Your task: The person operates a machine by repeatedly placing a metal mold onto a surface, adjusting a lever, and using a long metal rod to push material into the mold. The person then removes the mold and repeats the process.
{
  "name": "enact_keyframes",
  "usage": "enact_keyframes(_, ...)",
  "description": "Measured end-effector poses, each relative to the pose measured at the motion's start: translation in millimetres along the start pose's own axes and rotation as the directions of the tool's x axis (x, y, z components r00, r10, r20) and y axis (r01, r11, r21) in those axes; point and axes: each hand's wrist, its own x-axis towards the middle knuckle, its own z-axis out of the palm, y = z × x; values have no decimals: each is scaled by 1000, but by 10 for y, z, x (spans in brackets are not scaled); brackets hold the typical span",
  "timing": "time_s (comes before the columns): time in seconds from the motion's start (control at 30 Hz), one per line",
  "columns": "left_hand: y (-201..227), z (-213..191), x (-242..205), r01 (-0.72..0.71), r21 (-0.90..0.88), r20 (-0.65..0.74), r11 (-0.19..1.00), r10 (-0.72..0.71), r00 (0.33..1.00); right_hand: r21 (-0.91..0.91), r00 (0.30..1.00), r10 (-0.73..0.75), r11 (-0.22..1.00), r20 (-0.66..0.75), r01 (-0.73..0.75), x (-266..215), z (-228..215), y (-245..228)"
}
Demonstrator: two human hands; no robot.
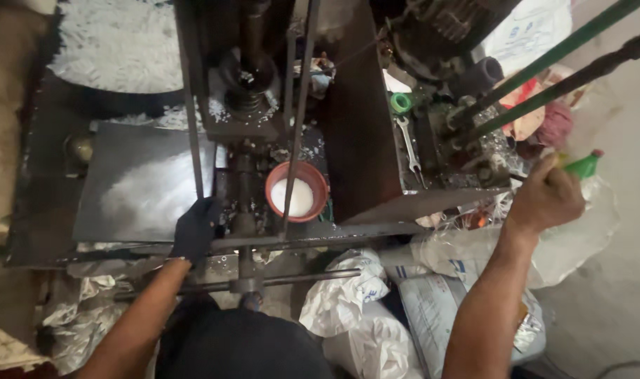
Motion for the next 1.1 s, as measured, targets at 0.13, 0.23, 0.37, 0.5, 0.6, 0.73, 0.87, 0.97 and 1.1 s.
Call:
enact_keyframes(0.13, -134, -301, -163, 194, 40, 208, 980, -198, 958, -14, 998, -57, 998, -7, 57, 9, 47, -17)
enact_keyframes(0.23, -676, -778, -478, 32, 474, 488, 880, -293, 822, 29, 1000, -17, 999, 19, 16, -2, 14, -44)
enact_keyframes(0.37, -1446, -967, -732, -177, 751, 552, 637, -458, 697, -5, 999, -51, 999, -12, 51, 36, 57, -33)
enact_keyframes(0.5, -1956, -767, -585, -302, 797, 577, 523, -511, 637, 49, 997, 60, 997, 49, -62, -85, 114, 185)
enact_keyframes(0.6, -2123, -697, -557, -436, 727, 676, 530, -440, 591, 489, 992, 122, 864, 23, -117, -813, 27, 211)
enact_keyframes(0.73, -1886, -798, -636, -562, 458, 680, 688, 136, 721, 431, 742, 551, 604, 382, -670, -2633, -64, -410)
enact_keyframes(0.87, -1261, -946, -546, -440, 604, 691, 664, -162, 704, 50, -192, 607, -359, 771, -932, -3899, -237, -852)
enact_keyframes(0.97, -912, -1024, -464, -470, 655, 732, 591, -342, 589, 158, -203, 310, -826, 929, -541, -4091, -213, -922)
enact_keyframes(1.1, -1072, -1019, -589, -548, 640, 765, 539, -380, 520, 208, -192, 365, -809, 911, -549, -3893, -272, -965)
